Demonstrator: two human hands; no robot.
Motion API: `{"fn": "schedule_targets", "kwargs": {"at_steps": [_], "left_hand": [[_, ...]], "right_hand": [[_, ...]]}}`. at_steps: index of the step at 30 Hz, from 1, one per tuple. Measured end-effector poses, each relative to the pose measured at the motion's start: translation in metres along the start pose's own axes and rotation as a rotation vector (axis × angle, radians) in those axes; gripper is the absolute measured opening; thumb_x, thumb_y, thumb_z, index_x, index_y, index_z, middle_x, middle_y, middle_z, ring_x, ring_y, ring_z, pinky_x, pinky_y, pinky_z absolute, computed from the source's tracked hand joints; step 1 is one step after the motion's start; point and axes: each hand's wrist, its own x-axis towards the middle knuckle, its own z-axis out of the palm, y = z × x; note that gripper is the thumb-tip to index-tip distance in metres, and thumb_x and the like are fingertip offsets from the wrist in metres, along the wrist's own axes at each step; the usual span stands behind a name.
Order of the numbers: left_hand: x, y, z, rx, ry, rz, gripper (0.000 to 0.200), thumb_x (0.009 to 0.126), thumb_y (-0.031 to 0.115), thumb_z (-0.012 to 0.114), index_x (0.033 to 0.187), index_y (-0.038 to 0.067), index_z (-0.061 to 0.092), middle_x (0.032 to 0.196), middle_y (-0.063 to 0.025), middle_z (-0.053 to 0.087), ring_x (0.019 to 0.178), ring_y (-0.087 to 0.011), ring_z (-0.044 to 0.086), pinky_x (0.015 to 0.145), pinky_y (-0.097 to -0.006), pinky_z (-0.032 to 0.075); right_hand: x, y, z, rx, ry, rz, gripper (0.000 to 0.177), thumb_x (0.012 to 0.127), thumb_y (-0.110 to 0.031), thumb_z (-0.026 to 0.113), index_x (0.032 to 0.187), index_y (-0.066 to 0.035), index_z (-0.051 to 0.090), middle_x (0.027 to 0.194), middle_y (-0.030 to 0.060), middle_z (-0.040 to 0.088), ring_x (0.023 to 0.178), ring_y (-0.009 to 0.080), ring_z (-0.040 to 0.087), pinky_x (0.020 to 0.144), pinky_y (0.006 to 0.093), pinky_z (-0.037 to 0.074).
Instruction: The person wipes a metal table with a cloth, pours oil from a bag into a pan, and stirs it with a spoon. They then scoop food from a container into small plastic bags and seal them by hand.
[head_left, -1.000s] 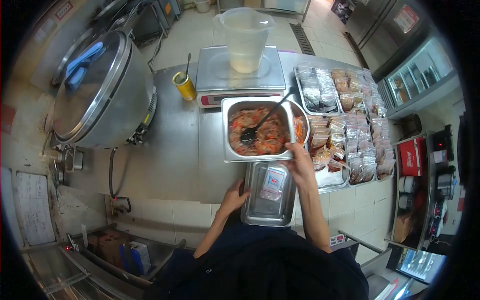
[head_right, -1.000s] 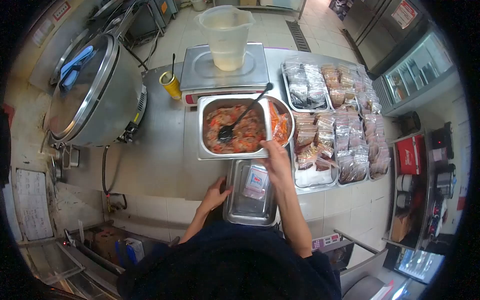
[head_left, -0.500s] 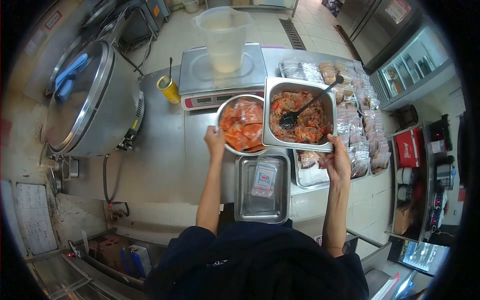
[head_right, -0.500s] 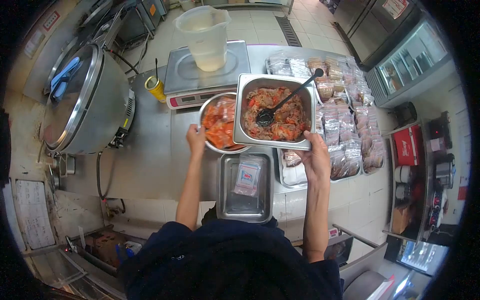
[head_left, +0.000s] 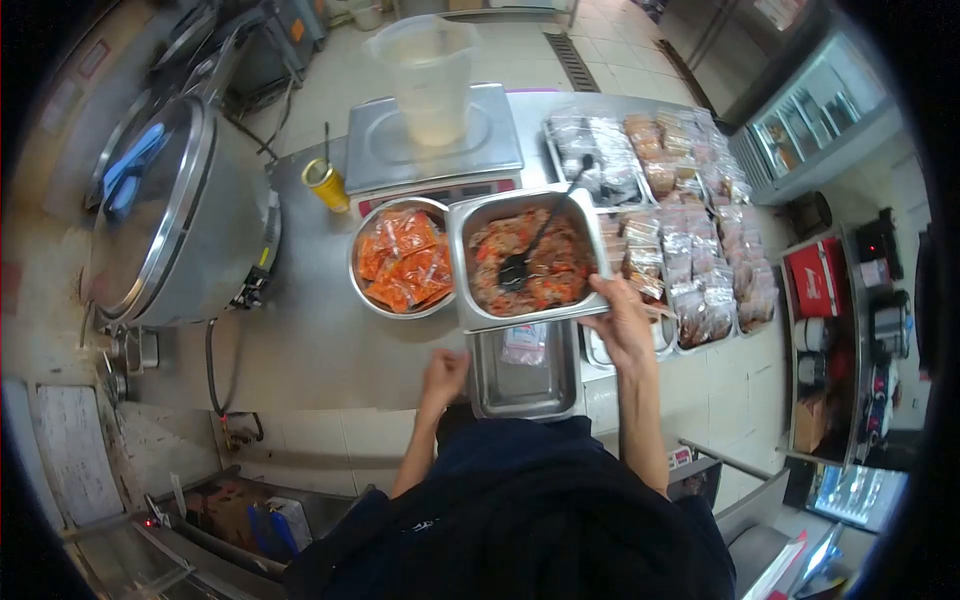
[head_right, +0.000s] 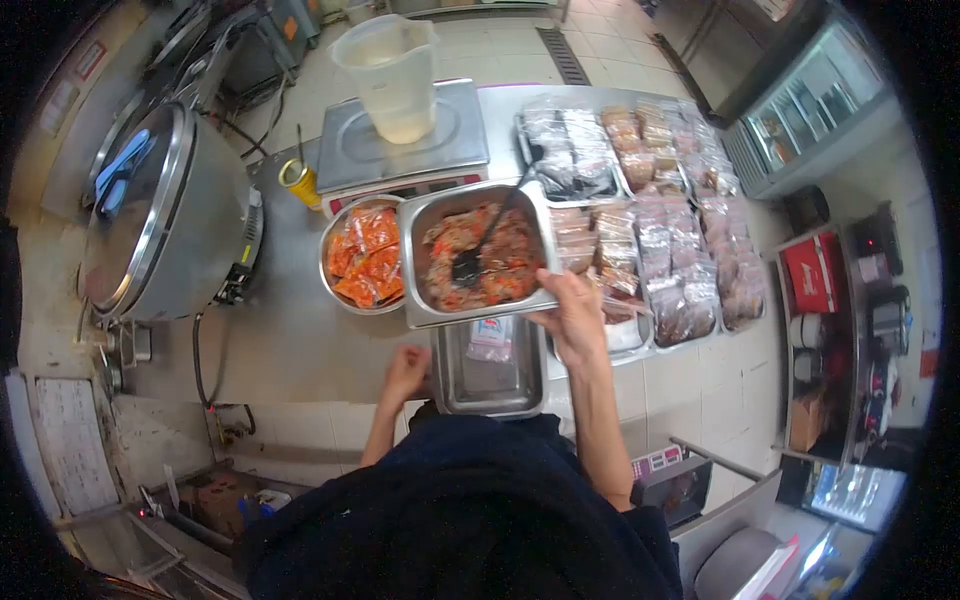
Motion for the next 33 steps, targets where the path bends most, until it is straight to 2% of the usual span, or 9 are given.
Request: {"fn": "schedule_targets", "kwargs": {"at_steps": [5,8,14,16,20,25,29,31,33], "left_hand": [[0.013,0.014,0.038,0.226,-0.204,0.170,0.033,0.080,0.029,0.055,0.092,-0.001,0.055,0.088,-0.0121,0.059,0.077,-0.0192,0.056,0.065,-0.0310,0.044],[0.023,-0.008,0.040,-0.334,-0.215,0.340,0.029,0.086,0.028,0.046,0.099,0.003,0.052,0.084,-0.0054,0.053,0.065,-0.0152,0.051,0.057,-0.0273,0.043],[0.020,-0.061,0.004,-0.425,0.050,0.356,0.029,0.084,0.025,0.051,0.105,0.006,0.047,0.093,-0.0061,0.053,0.081,-0.0179,0.052,0.071,-0.0327,0.043],[-0.019,0.009,-0.034,-1.023,-0.053,-0.220,0.037,0.087,0.039,0.042,0.103,0.006,0.047,0.092,-0.0044,0.050,0.081,-0.0166,0.051,0.069,-0.0299,0.044],[-0.098,0.058,-0.083,-0.838,0.068,-0.099,0.047,0.088,0.047,0.032,0.103,0.005,0.047,0.093,-0.0043,0.050,0.083,-0.0140,0.050,0.067,-0.0286,0.043],[-0.124,0.022,-0.093,-0.624,0.270,-0.168,0.035,0.091,0.035,0.036,0.104,0.005,0.047,0.094,-0.0031,0.051,0.084,-0.0112,0.048,0.069,-0.0299,0.042],[-0.087,-0.034,-0.092,-0.545,0.351,-0.071,0.020,0.090,0.016,0.041,0.104,0.003,0.046,0.094,-0.0033,0.053,0.083,-0.0096,0.049,0.072,-0.0236,0.041],[-0.072,-0.049,-0.092,-0.646,0.330,-0.022,0.019,0.089,0.015,0.043,0.103,0.003,0.047,0.095,-0.0026,0.053,0.086,-0.0094,0.049,0.075,-0.0244,0.041],[-0.065,-0.051,-0.092,-0.752,0.291,0.033,0.017,0.088,0.014,0.045,0.102,0.004,0.047,0.095,-0.0019,0.052,0.088,-0.0092,0.049,0.078,-0.0253,0.041]], "right_hand": [[-0.008,0.024,0.007,0.128,-0.078,0.079,0.012,0.082,-0.014,0.054,0.088,-0.005,0.057,0.081,0.0016,0.059,0.070,0.0090,0.058,0.055,0.0244,0.054],[-0.010,0.038,0.001,0.133,-0.135,0.122,0.013,0.083,-0.015,0.052,0.089,-0.003,0.056,0.082,0.0035,0.058,0.066,0.0088,0.059,0.051,0.0210,0.053],[-0.022,0.046,0.000,0.125,-0.227,0.197,0.017,0.084,-0.015,0.051,0.094,-0.001,0.054,0.082,0.0046,0.060,0.065,0.0112,0.061,0.052,0.0218,0.055],[-0.028,0.049,0.003,0.061,-0.242,0.261,0.016,0.084,-0.016,0.052,0.092,-0.003,0.055,0.082,0.0034,0.059,0.066,0.0096,0.061,0.054,0.0219,0.055],[-0.043,0.062,0.007,0.042,-0.363,0.389,0.018,0.084,-0.019,0.053,0.095,-0.005,0.054,0.085,0.0011,0.058,0.070,0.0080,0.059,0.059,0.0228,0.054],[-0.049,0.134,0.003,-0.008,-0.479,0.537,0.023,0.085,-0.024,0.052,0.101,-0.007,0.053,0.096,-0.0007,0.054,0.083,0.0088,0.055,0.070,0.0279,0.052],[-0.032,0.185,-0.013,-0.161,-0.539,0.375,0.023,0.084,-0.024,0.054,0.092,-0.003,0.057,0.108,0.0044,0.053,0.089,0.0199,0.056,0.065,0.0322,0.051],[-0.021,0.186,-0.027,-0.921,-0.851,-0.204,0.019,0.083,-0.022,0.054,0.087,-0.004,0.057,0.114,0.0076,0.050,0.087,0.0305,0.056,0.061,0.0392,0.047],[-0.027,0.165,-0.031,-0.996,-0.762,-0.299,0.017,0.078,-0.022,0.057,0.087,-0.007,0.057,0.112,0.0080,0.051,0.090,0.0328,0.053,0.068,0.0441,0.040]]}}
